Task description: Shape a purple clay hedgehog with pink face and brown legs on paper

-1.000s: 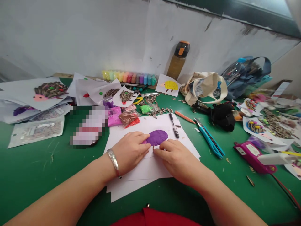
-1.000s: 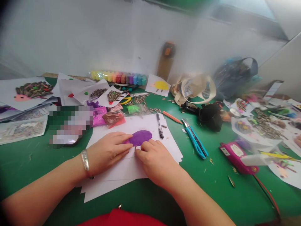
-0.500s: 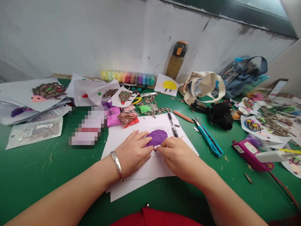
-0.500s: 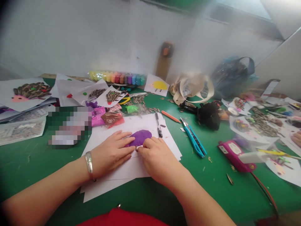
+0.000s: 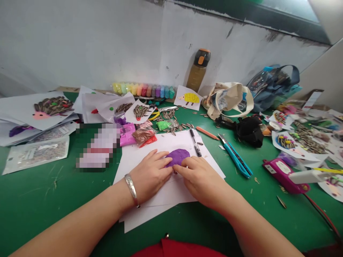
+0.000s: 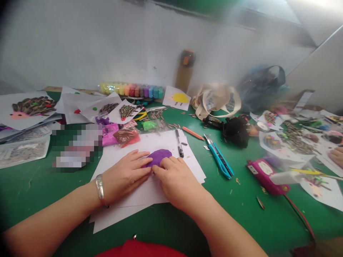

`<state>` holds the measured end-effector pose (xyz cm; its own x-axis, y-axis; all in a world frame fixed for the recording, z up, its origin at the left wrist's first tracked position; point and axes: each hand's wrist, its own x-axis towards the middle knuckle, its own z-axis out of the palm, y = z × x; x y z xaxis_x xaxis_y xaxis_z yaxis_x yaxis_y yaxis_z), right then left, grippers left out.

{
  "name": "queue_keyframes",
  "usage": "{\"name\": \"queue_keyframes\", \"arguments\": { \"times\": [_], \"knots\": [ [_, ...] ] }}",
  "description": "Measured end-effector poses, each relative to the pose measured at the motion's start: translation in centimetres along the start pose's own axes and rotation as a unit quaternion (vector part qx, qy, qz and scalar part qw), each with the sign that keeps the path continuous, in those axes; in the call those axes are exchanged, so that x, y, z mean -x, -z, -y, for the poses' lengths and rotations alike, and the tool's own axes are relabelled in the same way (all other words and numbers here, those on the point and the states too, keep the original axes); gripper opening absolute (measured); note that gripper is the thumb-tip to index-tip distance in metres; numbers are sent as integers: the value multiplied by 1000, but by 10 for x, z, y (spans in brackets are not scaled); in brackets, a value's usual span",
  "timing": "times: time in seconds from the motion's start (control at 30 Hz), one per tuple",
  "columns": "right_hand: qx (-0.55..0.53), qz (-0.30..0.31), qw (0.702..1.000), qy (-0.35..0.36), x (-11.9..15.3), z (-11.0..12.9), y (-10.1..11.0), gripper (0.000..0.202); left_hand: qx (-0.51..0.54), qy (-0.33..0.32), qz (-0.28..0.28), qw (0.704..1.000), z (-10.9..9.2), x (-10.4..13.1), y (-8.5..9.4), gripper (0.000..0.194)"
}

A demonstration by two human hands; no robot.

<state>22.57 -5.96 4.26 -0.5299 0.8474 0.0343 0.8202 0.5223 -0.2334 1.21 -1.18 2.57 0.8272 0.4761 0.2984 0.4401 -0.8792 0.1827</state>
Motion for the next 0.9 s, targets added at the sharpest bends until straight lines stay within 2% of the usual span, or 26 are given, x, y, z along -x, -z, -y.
{"name": "queue_keyframes", "arguments": {
  "times": [0.17, 0.5, 0.73, 0.9],
  "knots": [
    [29, -5, 1000, 8, -2, -1, -8, 35, -8, 7, 2, 1000, 3, 2, -2, 24],
    [23, 14, 999, 19, 1, 0, 6, 33, 6, 13, 13, 1000, 2, 1, 0, 23],
    [52, 30, 998, 33, 2, 4, 4, 33, 20, 15, 14, 1000, 3, 1, -1, 22],
    [24, 37, 999, 16, 2, 0, 7, 33, 17, 13, 16, 1000, 4, 2, -1, 24]
  ]
}}
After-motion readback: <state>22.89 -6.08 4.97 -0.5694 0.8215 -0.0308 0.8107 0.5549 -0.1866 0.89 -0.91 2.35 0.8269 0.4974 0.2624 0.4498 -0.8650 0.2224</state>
